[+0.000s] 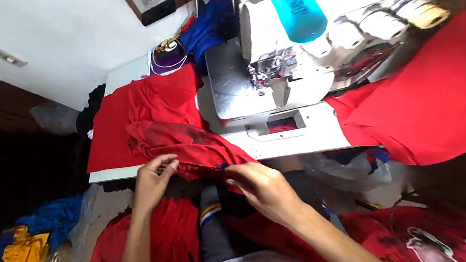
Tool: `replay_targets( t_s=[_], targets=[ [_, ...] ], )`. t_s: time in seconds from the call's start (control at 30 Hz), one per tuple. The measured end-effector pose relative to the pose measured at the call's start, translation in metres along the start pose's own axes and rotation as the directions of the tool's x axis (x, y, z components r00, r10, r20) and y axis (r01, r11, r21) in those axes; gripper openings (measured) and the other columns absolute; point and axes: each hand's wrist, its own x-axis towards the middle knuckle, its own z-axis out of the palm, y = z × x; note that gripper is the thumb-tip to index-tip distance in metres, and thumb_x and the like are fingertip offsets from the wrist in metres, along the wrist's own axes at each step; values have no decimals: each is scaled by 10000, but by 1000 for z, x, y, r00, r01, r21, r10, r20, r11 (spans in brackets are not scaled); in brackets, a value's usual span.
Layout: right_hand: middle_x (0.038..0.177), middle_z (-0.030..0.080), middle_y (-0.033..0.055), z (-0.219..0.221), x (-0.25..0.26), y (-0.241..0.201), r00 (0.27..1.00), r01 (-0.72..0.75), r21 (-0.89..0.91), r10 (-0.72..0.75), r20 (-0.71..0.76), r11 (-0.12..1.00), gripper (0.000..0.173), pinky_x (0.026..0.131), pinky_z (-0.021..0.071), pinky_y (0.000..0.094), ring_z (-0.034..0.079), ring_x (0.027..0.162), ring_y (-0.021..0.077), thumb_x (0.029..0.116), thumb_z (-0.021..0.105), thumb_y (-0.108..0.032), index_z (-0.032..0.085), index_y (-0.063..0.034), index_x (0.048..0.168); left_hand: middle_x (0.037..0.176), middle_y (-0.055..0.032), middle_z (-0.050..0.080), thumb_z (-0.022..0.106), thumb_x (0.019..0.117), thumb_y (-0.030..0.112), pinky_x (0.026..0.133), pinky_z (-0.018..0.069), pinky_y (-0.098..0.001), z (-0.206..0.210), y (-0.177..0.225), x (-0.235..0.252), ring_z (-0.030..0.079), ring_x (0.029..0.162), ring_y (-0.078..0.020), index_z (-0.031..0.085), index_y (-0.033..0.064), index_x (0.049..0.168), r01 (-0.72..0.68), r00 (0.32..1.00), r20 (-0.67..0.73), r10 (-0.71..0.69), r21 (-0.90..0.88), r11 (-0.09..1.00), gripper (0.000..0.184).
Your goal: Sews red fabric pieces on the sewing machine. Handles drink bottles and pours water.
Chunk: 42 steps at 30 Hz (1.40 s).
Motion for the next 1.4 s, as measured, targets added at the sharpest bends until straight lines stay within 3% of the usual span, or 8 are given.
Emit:
replay_targets(
  t_s=[0.23,0.37,0.53,0.63,1.0,1.2,1.33,1.4],
  targets=[
    [1037,753,-39,62,35,19,991,-6,-146,-13,-130,989,101,784,574,356,687,912,173,929,701,-219,762,-146,895,1326,-103,646,758,869,114,688,597,-267,41,-23,-7,700,909,-133,728,79,1217,-57,983,-159,92,211,976,351],
    [864,729,27,32,31,9,969,-246,-27,247,26,969,167,803,571,419,697,888,213,967,663,-238,767,-111,935,1315,-118,652,726,895,102,682,574,-268,49,-24,1,681,866,-132,742,82,1200,-75,970,-203,131,265,961,306],
    [1084,736,64,39,30,9,989,-143,-184,147,13,973,264,875,579,453,691,1048,267,925,724,-312,746,-129,1114,1305,-102,659,721,902,68,787,586,-392,56,-25,6,684,905,-195,759,74,1145,-60,977,-178,114,284,957,246],
    [1008,728,67,52,31,9,993,-111,-249,95,-76,962,168,765,588,470,694,955,283,861,787,-279,777,-150,968,1334,-81,644,757,877,74,781,582,-374,54,-27,4,678,911,-178,756,80,1159,-50,982,-168,91,233,971,282],
    [920,714,1,4,35,-16,877,-479,252,469,103,841,150,867,555,382,682,910,128,980,691,-270,748,-132,979,1298,-91,682,643,926,38,887,587,-395,57,-21,-5,687,1103,-206,783,92,1100,-118,968,-197,156,191,974,230],
    [756,690,-80,-41,36,-40,920,-240,439,348,-183,866,106,643,549,196,644,679,-1,989,639,-217,709,-142,962,986,-66,729,551,951,68,808,596,-328,18,63,6,702,905,-125,749,44,1033,-305,862,-345,371,229,924,215],
    [741,689,-42,-77,67,-40,835,-216,544,442,-328,811,53,565,542,230,634,626,39,990,668,-169,694,-126,1007,1125,-174,688,635,972,115,918,554,-382,11,137,70,667,1056,-247,717,-8,1135,-506,698,-351,625,376,776,220],
    [840,710,-23,-77,71,-18,776,-275,514,503,-380,812,135,631,571,289,668,722,77,997,672,-257,725,-146,1052,1425,-217,550,709,900,106,1058,500,-457,35,147,101,573,1284,-319,628,-9,1338,-526,756,-224,615,351,774,460]
  ],
)
